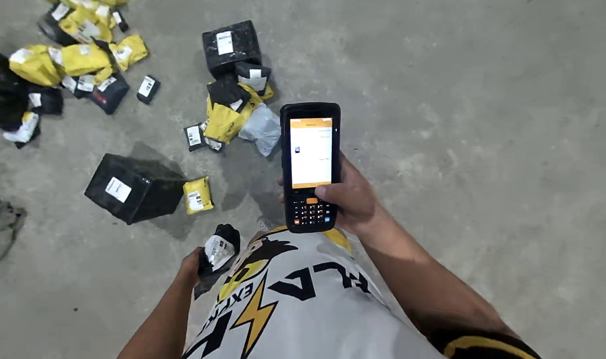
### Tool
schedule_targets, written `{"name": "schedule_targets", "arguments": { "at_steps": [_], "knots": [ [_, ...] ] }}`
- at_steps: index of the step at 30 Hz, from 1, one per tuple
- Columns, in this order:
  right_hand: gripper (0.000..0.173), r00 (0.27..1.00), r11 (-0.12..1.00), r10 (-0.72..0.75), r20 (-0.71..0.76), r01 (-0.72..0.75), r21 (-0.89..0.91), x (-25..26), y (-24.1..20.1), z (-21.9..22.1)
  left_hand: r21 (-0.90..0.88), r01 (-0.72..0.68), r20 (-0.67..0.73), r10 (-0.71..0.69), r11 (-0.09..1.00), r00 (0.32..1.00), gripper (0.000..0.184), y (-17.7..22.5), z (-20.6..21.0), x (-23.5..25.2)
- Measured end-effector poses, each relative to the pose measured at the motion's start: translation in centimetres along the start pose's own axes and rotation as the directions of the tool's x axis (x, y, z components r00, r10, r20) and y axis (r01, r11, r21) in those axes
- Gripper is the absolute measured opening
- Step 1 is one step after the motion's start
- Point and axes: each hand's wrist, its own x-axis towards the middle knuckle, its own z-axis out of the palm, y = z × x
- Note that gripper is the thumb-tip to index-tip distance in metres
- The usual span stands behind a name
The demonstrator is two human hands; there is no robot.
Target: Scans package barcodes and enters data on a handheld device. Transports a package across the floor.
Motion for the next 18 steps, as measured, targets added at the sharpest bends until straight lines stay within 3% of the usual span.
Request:
{"name": "schedule_targets", "arguments": {
  "at_steps": [6,11,15,18],
  "knots": [
    [0.079,0.986,0.991,-0.136,-0.097,0.137,0.002,-2.3,-9.2,-9.4,0.142,-0.064,-0.034,0.069,0.988,0.997,0.039,8.2,7.9,-4.6],
    [0.071,0.963,0.976,-0.218,-0.159,0.211,-0.058,-4.5,-16.2,-15.6,0.224,-0.137,-0.04,0.149,0.965,0.988,0.043,12.7,15.2,-8.5],
    [0.065,0.898,0.925,-0.378,-0.226,0.352,-0.147,-5.1,-21.1,-19.9,0.296,-0.172,-0.035,0.191,0.94,0.981,0.043,17.7,21.8,-9.9],
    [0.066,0.834,0.882,-0.471,-0.288,0.441,-0.166,-5.0,-24.6,-22.6,0.318,-0.286,0.089,0.272,0.904,0.958,0.041,21.2,25.8,-10.1]
  ]
}}
